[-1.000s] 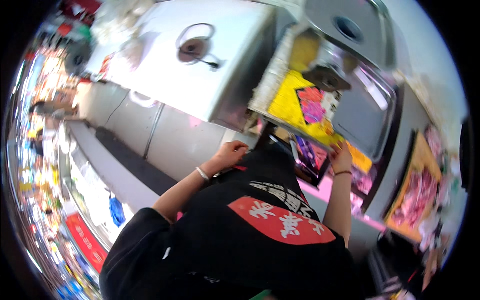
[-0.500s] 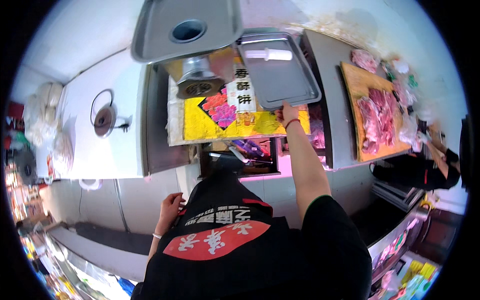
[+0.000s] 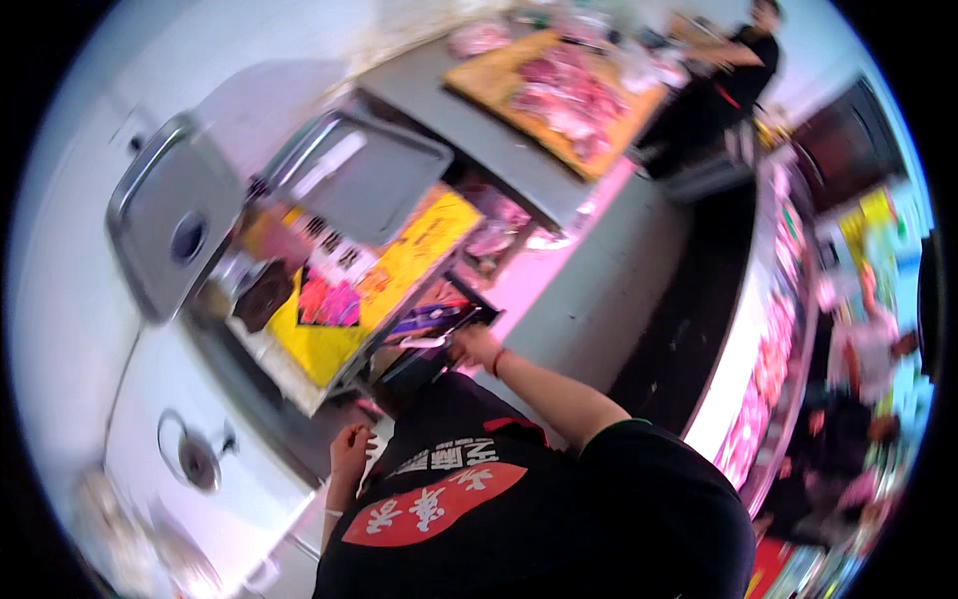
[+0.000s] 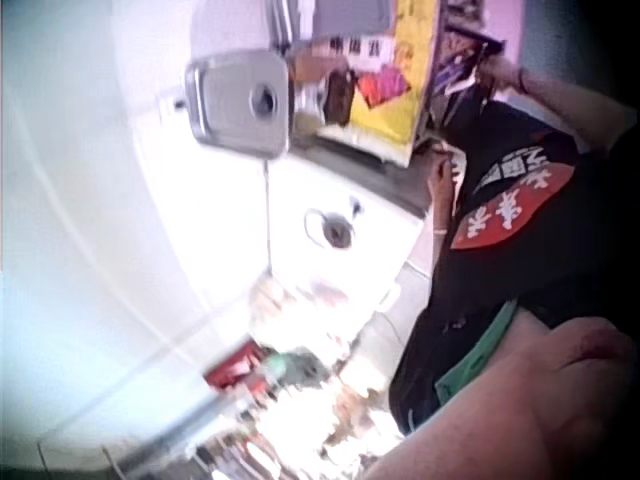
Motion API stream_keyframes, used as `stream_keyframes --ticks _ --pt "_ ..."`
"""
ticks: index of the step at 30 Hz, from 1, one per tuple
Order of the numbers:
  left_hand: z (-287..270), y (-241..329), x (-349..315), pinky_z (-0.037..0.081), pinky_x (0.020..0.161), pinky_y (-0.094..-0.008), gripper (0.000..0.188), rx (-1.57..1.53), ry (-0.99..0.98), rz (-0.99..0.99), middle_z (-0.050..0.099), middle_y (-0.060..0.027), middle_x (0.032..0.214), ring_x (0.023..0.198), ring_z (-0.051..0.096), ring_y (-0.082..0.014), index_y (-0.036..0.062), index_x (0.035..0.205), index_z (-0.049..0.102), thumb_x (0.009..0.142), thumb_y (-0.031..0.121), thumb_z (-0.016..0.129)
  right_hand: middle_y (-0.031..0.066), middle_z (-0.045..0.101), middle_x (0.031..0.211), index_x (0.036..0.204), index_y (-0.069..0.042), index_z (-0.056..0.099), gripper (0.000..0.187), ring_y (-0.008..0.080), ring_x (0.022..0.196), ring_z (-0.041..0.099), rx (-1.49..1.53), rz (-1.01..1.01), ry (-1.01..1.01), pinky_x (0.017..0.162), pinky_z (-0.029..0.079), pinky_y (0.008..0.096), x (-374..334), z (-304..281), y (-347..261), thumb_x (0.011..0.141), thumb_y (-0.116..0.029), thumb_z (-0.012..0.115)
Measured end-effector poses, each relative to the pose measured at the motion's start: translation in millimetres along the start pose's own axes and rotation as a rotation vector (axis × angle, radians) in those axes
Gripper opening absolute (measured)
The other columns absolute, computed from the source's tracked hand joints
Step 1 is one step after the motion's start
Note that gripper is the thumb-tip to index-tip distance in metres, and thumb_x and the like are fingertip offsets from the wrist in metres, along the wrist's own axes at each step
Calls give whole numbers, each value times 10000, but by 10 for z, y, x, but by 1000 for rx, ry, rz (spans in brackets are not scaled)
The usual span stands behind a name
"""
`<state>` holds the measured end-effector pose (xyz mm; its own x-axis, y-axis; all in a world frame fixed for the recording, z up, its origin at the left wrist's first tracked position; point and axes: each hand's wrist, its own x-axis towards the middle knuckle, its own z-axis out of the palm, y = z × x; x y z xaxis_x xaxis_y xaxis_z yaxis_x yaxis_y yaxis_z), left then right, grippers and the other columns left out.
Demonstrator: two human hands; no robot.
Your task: The person assembles a meat grinder by attaching the hopper, blade, and grinding plate, then secures the parts with a screw and places a tray underneath. They then pick up a metal bowl containing raw meat pieces and move it toward the grinder.
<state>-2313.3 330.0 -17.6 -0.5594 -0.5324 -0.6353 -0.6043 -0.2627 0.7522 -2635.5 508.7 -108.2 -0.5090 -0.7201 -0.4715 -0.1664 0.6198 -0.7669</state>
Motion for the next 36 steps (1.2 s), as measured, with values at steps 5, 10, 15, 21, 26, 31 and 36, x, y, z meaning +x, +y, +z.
stream_keyframes --ticks 5,10,15,21,26,31,36 --pt "95 115 324 466 605 -224 182 85 -347 59 674 -42 892 741 632 -106 52 1000 608 914 212 605 131 673 766 1000 -7 602 217 198 542 624 828 760 313 445 509 317 -1539 519 417 898 -197 572" --pt "600 459 236 433 603 -215 273 181 -595 169 632 -45 819 701 532 -60 73 730 448 865 87 684 119 655 741 944 10 599 177 185 529 607 1027 770 603 451 479 278 -2657 740 454 882 -150 556" --pt "1213 637 22 451 600 -225 268 448 -851 336 645 -62 848 703 565 -86 76 684 463 894 83 630 76 584 603 723 -4 576 224 164 487 542 1022 531 826 428 404 310 -3169 1127 815 881 -150 510" --pt "1892 443 -562 469 628 -206 187 668 -943 238 671 -66 915 780 622 -91 71 759 551 919 138 622 70 657 760 968 -14 603 207 129 581 607 1252 279 977 503 487 275 -3934 1092 113 936 -198 514" --pt "2350 84 -1087 461 618 -207 243 835 -1114 280 671 -65 889 764 618 -98 68 712 519 907 134 647 31 642 805 1007 -17 589 176 79 656 586 1329 49 1098 581 479 221 -4767 1242 11 954 -169 516" --pt "2843 -178 -1726 468 620 -229 271 1023 -1273 309 654 -57 876 753 611 -109 62 691 482 897 109 651 14 619 860 1021 -10 577 167 57 742 581 1349 -206 1237 668 482 208 -5565 1426 -229 980 -156 509" --pt "3239 -347 -2053 484 646 -240 261 1184 -1421 349 657 -71 938 768 618 -116 62 689 492 902 103 636 20 614 883 1026 -9 581 141 69 796 591 1371 -231 1544 699 504 218 -5924 1855 -152 976 -118 508"
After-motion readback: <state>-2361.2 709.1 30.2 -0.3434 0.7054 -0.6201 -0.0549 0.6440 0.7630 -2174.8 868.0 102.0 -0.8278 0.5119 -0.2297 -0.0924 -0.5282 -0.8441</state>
